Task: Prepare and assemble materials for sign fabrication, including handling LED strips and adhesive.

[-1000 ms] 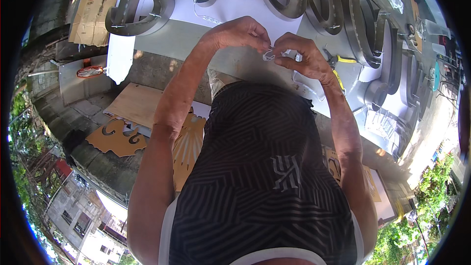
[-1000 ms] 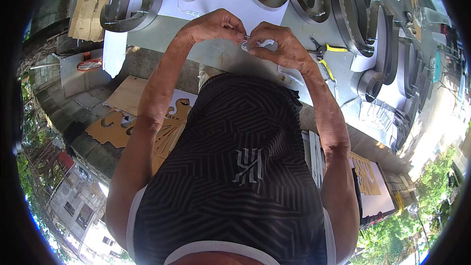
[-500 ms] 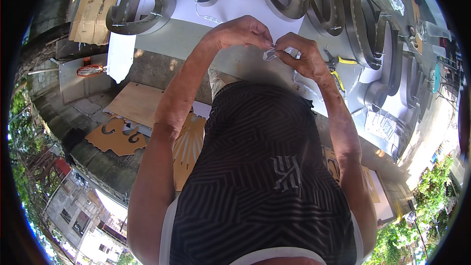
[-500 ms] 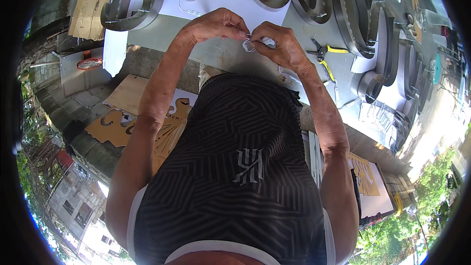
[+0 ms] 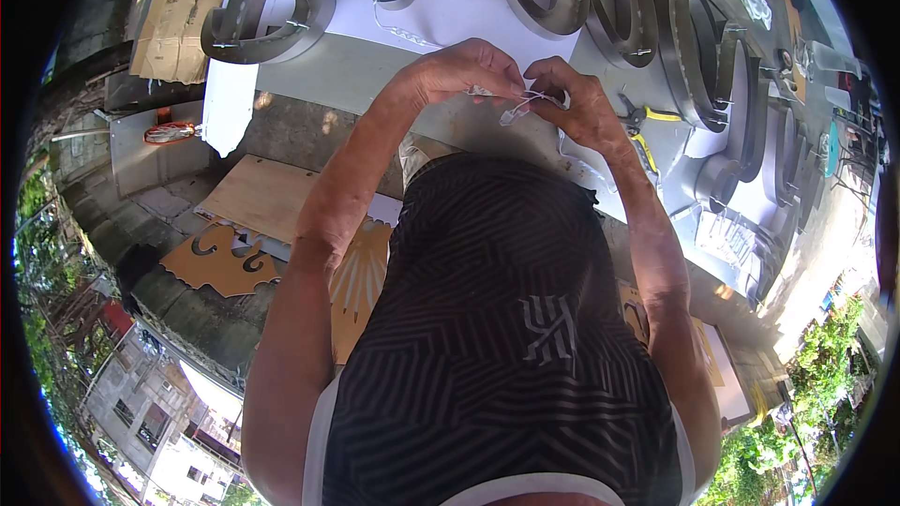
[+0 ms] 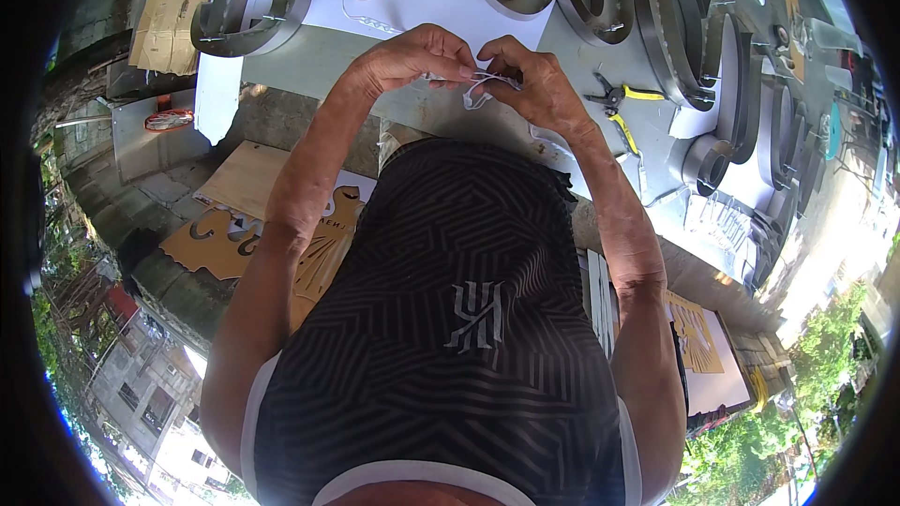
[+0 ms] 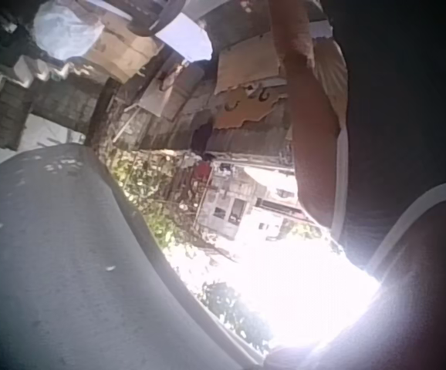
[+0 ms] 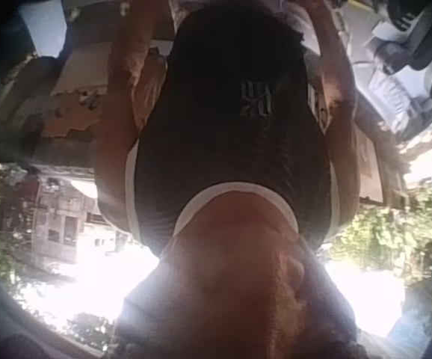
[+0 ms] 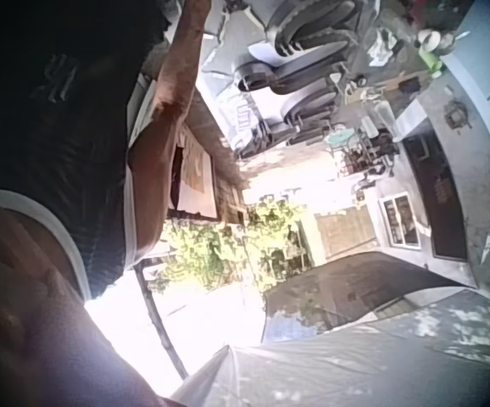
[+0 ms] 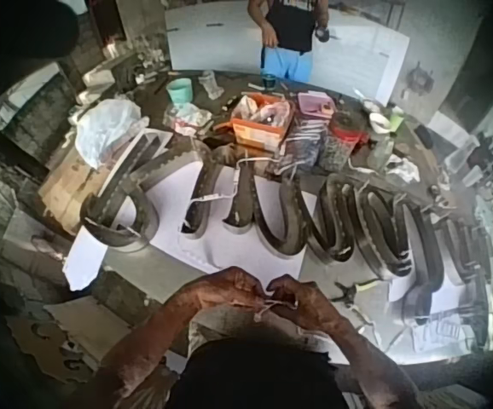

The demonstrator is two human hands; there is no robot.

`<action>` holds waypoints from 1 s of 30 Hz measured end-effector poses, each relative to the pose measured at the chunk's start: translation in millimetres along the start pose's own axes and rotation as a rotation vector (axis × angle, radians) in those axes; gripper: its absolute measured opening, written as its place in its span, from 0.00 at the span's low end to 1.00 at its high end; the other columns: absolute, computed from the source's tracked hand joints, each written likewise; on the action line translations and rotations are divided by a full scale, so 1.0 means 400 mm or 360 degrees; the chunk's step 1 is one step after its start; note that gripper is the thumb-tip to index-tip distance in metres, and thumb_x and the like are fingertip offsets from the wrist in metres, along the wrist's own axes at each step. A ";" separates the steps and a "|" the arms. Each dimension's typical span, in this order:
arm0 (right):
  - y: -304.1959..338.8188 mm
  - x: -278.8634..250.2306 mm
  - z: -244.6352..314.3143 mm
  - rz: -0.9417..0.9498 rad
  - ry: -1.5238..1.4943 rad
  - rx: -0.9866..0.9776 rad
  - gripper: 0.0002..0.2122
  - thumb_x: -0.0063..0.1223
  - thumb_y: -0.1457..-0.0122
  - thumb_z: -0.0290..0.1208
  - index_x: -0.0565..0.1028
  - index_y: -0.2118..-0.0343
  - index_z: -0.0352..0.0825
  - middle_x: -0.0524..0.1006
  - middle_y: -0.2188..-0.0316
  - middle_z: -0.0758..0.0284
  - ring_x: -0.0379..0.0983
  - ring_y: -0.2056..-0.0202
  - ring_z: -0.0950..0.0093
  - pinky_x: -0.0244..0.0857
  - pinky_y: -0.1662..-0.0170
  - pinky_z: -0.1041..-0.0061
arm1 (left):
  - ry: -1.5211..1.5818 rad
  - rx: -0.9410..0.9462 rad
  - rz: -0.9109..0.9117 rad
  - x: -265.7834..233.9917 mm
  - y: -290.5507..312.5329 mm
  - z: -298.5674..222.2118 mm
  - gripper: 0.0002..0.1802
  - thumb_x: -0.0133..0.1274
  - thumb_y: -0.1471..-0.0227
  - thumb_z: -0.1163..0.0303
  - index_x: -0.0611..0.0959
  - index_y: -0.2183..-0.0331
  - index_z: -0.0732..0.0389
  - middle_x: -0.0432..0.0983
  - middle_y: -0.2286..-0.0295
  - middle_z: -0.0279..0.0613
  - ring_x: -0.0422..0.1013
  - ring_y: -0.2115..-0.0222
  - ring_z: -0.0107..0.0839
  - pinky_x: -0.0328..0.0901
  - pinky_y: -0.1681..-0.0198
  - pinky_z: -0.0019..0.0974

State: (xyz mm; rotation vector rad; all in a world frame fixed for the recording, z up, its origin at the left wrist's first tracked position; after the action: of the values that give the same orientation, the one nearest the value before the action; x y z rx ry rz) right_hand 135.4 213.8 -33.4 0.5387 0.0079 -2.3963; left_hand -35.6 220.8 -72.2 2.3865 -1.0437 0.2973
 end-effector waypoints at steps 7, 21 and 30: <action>0.005 -0.002 -0.023 -0.0052 0.0007 0.0029 0.12 0.63 0.46 0.20 0.74 0.59 0.32 0.80 0.70 0.65 0.77 0.67 0.75 0.71 0.59 0.73 | -0.0062 -0.0010 -0.0056 0.005 0.004 0.005 0.10 0.65 0.51 0.69 0.87 0.69 0.66 0.79 0.79 0.34 0.68 0.79 0.19 0.59 0.76 0.25; 0.017 -0.031 0.003 -0.0012 -0.0084 0.0158 0.13 0.56 0.38 0.27 0.69 0.52 0.32 0.81 0.76 0.62 0.78 0.74 0.74 0.69 0.68 0.72 | -0.0206 -0.0040 -0.0615 0.006 0.023 0.019 0.13 0.65 0.55 0.63 0.88 0.68 0.61 0.81 0.74 0.33 0.71 0.72 0.20 0.59 0.72 0.27; 0.011 -0.023 -0.008 0.0047 0.0099 0.0146 0.13 0.54 0.38 0.26 0.70 0.52 0.32 0.80 0.78 0.61 0.80 0.74 0.73 0.71 0.68 0.73 | -0.0249 -0.0035 -0.0702 0.017 0.027 0.012 0.13 0.65 0.54 0.64 0.88 0.68 0.61 0.79 0.78 0.29 0.67 0.77 0.16 0.57 0.75 0.25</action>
State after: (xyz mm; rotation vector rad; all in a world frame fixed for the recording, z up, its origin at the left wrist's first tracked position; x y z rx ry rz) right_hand 145.9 216.6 -32.3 0.6512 -0.0826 -2.3594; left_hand -38.9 207.6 -69.6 2.5693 -0.5516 -0.0594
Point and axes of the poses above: each hand's wrist, its own y-axis away from the middle knuckle, its own x-axis out of the palm, z = x × y, the point moved 5 cm from there along -y, towards the middle knuckle
